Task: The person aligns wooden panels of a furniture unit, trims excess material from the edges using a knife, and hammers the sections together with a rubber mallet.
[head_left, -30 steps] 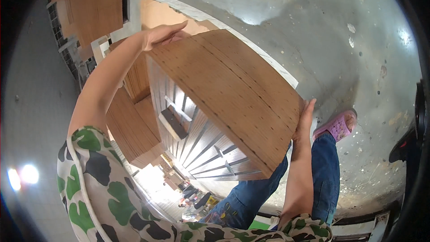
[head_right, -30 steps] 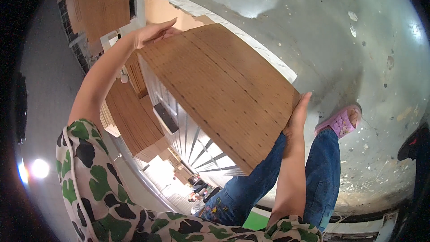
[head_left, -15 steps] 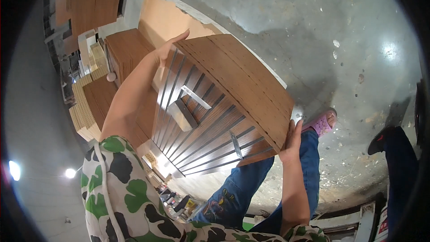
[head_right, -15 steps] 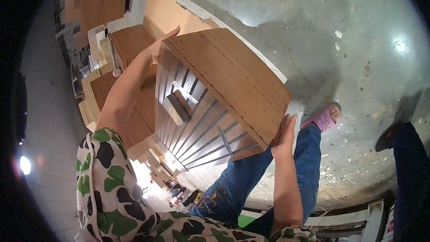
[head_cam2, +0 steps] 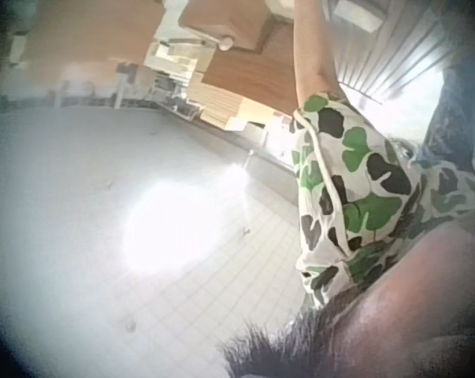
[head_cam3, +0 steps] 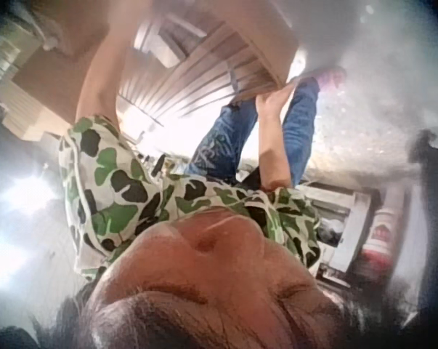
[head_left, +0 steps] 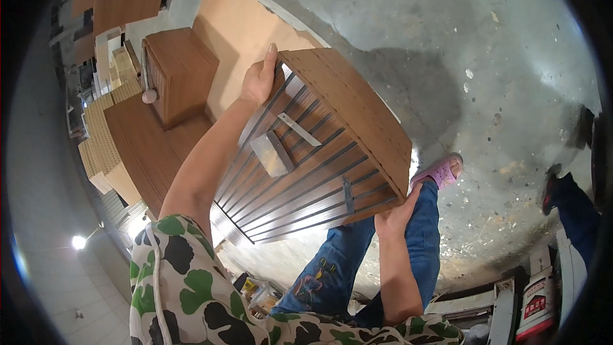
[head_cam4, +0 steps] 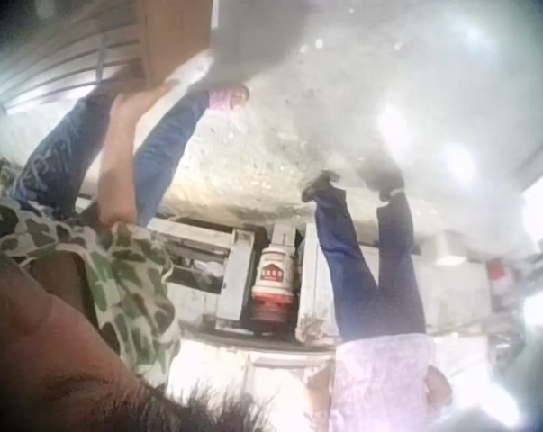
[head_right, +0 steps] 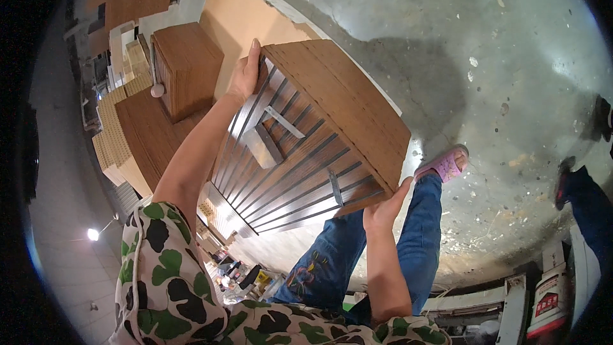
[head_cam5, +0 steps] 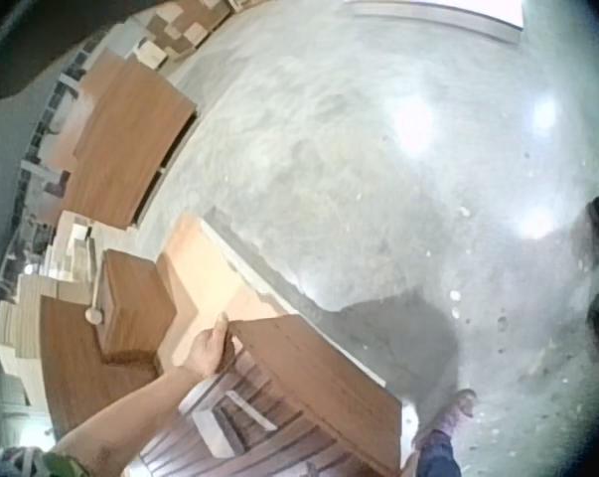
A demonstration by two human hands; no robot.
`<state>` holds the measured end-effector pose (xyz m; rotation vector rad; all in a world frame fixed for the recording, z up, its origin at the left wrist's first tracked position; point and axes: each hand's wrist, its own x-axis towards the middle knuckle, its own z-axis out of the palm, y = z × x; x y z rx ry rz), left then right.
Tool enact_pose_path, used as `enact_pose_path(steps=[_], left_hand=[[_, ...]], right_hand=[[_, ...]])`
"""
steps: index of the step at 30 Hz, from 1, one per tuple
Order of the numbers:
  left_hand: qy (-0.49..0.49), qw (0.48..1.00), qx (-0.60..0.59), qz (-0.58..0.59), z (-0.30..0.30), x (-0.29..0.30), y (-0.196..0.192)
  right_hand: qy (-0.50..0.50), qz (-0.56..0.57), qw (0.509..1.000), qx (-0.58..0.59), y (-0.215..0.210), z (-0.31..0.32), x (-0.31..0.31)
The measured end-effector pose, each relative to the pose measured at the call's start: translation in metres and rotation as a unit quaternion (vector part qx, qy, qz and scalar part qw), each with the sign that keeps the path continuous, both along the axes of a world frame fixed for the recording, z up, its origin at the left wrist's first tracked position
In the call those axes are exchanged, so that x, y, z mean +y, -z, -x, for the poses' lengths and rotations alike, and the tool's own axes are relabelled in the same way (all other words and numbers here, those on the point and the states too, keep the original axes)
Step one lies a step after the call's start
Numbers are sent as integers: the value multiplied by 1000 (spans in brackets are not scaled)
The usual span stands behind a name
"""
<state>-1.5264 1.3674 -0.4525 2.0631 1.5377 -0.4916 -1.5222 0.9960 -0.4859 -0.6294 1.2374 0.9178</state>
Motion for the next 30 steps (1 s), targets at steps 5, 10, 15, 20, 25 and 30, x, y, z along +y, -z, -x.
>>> enact_pose_path(steps=[5,10,15,20,25,30], left_hand=[[54,992,42,-110,4,-6,12],[77,990,39,-116,6,-8,14],[75,990,20,-116,5,-6,9],[69,995,11,-75,0,-7,13],[40,997,-29,-53,1,-5,3],[-179,875,-126,432,11,52,13]], right_hand=[[-47,-6,999,-7,3,-10,-12],[-234,122,956,-127,12,-36,-27],[-283,134,944,-108,9,-47,-21],[-208,42,976,41,36,-36,-42],[-194,7,969,151,47,-49,-16],[-197,-113,964,141,66,-51,-23]])
